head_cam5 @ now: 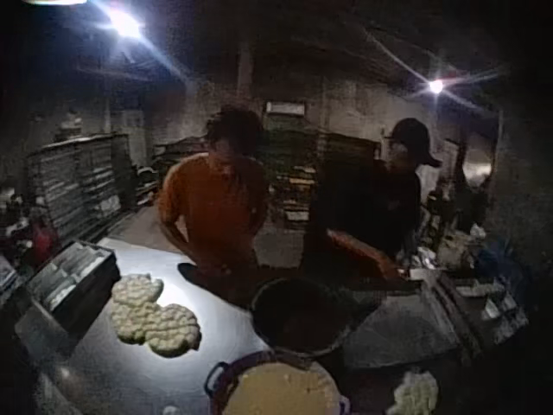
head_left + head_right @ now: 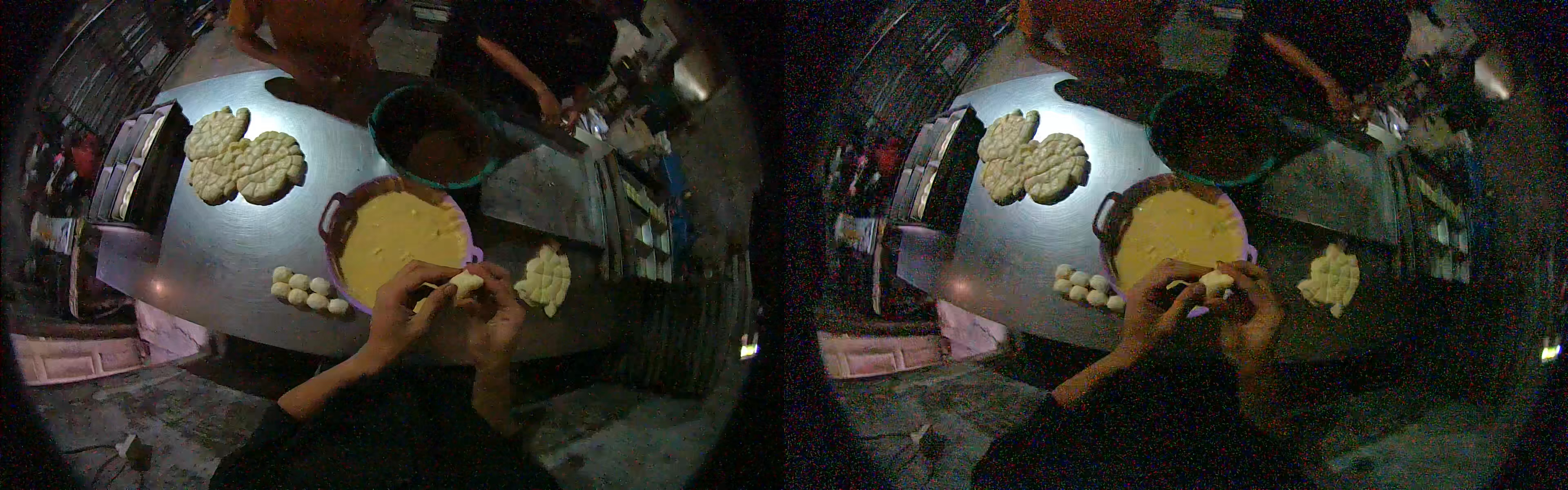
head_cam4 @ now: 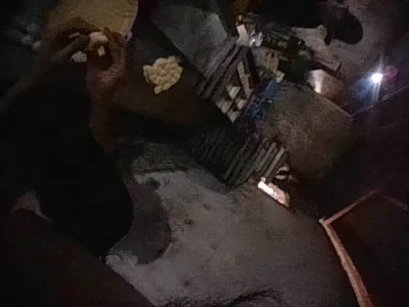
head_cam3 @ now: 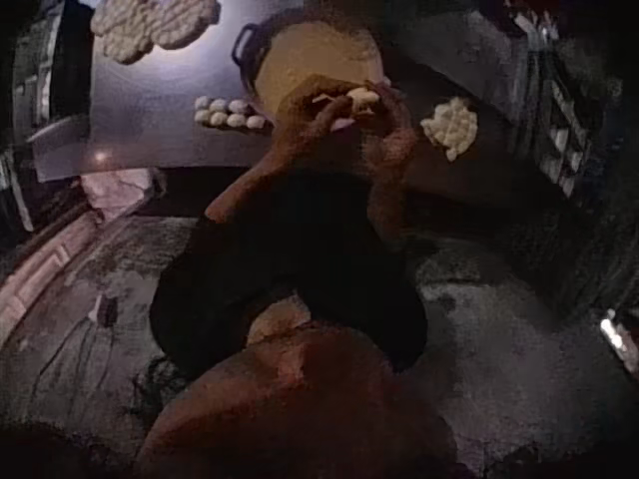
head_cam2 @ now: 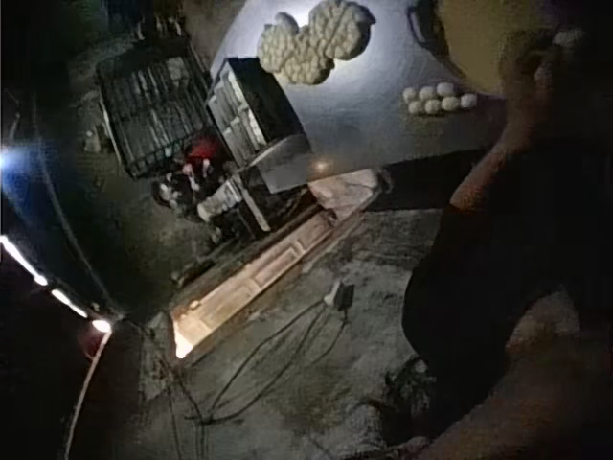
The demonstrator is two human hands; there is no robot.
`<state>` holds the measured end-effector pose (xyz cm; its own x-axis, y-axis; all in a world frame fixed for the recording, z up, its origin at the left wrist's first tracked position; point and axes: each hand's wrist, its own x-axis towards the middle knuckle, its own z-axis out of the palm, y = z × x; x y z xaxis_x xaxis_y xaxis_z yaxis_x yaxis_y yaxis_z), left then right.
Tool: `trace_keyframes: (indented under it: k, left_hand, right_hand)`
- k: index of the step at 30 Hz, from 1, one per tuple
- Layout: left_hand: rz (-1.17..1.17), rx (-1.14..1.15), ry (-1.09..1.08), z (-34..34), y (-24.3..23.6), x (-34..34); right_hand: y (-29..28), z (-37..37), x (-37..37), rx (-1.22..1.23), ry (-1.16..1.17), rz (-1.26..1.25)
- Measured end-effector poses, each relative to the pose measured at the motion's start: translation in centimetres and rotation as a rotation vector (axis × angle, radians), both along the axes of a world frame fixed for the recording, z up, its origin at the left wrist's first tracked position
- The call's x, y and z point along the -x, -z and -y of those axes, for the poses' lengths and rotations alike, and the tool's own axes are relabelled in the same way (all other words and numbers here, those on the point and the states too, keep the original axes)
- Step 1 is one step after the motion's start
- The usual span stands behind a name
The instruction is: The person takes pieces of dough from a metal table, adds filling from a bowl into each piece, and folds the dough to form a roll. They place the rolls into metal baking tins on the table.
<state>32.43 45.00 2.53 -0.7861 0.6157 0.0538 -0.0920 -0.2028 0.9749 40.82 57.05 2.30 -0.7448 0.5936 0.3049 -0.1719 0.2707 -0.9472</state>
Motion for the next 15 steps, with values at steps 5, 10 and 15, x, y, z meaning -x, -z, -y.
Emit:
trace_keyframes:
  k: [5,10,15]
  left_hand:
    - [-0.185,-0.05,-0.131,2.9,1.0,5.0]
    - [-0.975,-0.263,-0.351,5.6,1.1,12.3]
    - [-0.594,-0.869,-0.171,4.8,4.7,16.7]
  right_hand:
    - [-0.8,3.3,6.3,0.102,-0.031,0.0]
    - [-0.4,6.4,11.2,0.364,-0.261,0.034]
    - [-1.6,10.7,16.2,0.555,-0.317,0.132]
